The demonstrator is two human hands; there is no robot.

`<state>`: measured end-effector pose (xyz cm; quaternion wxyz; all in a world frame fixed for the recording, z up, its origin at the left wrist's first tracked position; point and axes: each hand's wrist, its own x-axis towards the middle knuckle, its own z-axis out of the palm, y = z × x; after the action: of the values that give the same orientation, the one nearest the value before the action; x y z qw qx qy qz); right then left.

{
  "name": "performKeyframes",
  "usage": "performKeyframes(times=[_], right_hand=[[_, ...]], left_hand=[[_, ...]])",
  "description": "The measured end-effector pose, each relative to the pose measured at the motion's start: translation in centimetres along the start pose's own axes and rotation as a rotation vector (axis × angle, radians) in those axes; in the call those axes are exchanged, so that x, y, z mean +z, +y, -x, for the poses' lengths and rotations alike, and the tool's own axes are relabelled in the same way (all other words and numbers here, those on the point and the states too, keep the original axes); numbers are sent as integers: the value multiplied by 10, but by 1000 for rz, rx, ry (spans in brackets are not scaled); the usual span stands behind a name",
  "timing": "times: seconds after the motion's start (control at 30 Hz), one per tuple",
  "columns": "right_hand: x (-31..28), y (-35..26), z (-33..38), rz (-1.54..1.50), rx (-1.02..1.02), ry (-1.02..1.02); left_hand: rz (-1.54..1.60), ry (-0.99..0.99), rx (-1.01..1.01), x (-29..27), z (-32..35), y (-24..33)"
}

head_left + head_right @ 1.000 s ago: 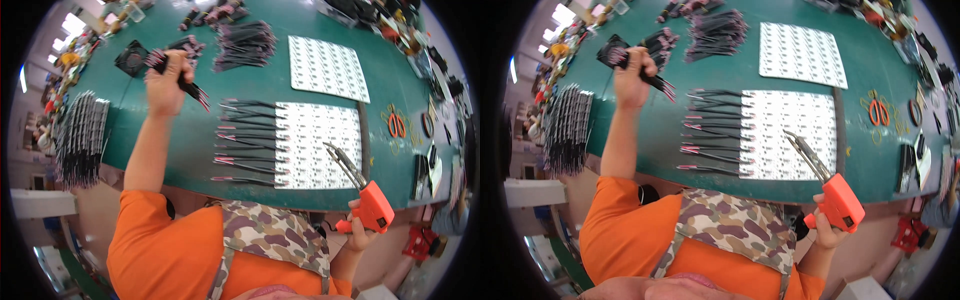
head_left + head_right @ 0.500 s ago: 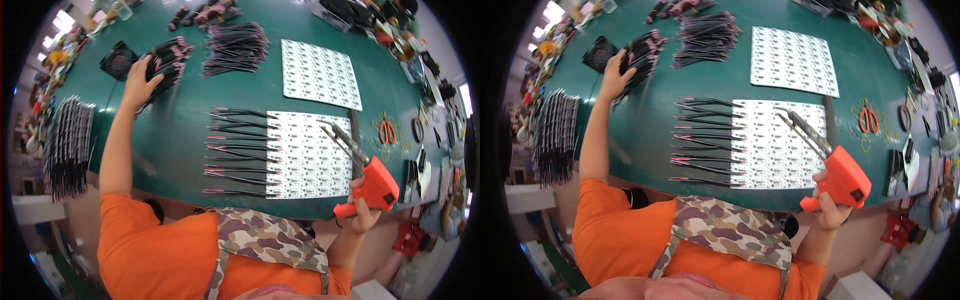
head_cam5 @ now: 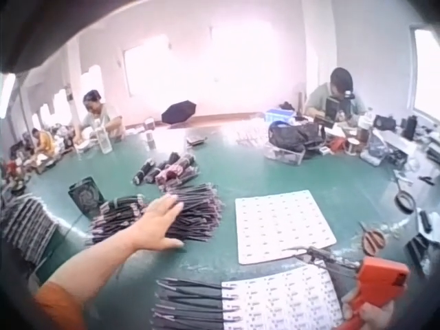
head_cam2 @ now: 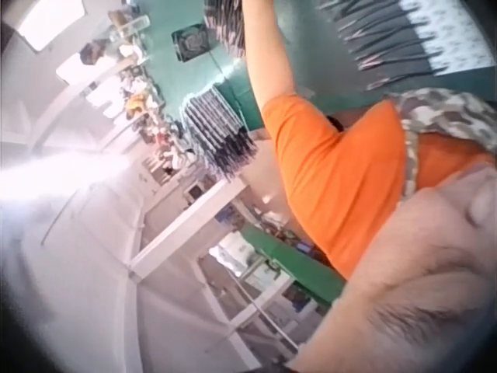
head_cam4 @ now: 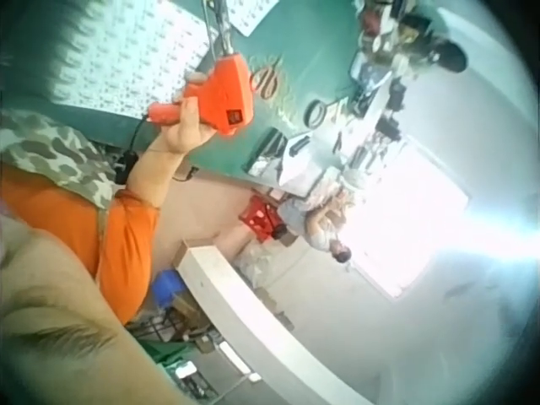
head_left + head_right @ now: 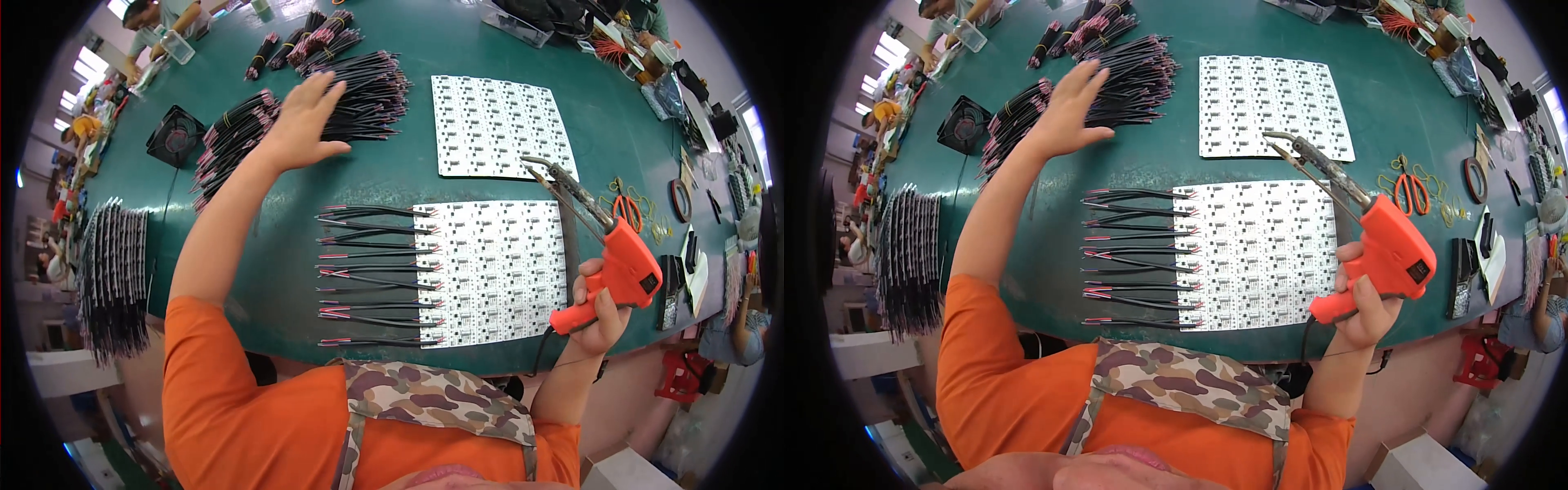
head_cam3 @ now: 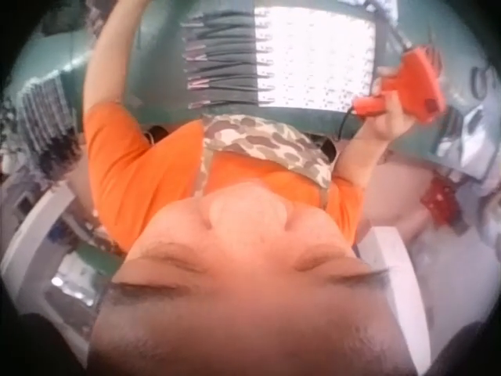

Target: The person solders small black wires onto an LED PCB array at an assembly station. This is done using a soldering iron and solder wire.

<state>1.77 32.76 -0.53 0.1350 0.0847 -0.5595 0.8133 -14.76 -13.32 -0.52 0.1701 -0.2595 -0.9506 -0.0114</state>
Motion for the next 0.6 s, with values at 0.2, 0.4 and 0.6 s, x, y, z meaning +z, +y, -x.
performKeyframes(times=[0.2, 0.4, 0.6], right_hand=[[-7, 5, 0, -35, 31, 56], [-7, 6, 1, -49, 34, 41], [-3, 5, 2, -40, 31, 57]], left_hand=[[15, -76, -62, 25, -23, 2], [-55, -77, 44, 24, -24, 16], [-148, -100, -7, 25, -25, 32]])
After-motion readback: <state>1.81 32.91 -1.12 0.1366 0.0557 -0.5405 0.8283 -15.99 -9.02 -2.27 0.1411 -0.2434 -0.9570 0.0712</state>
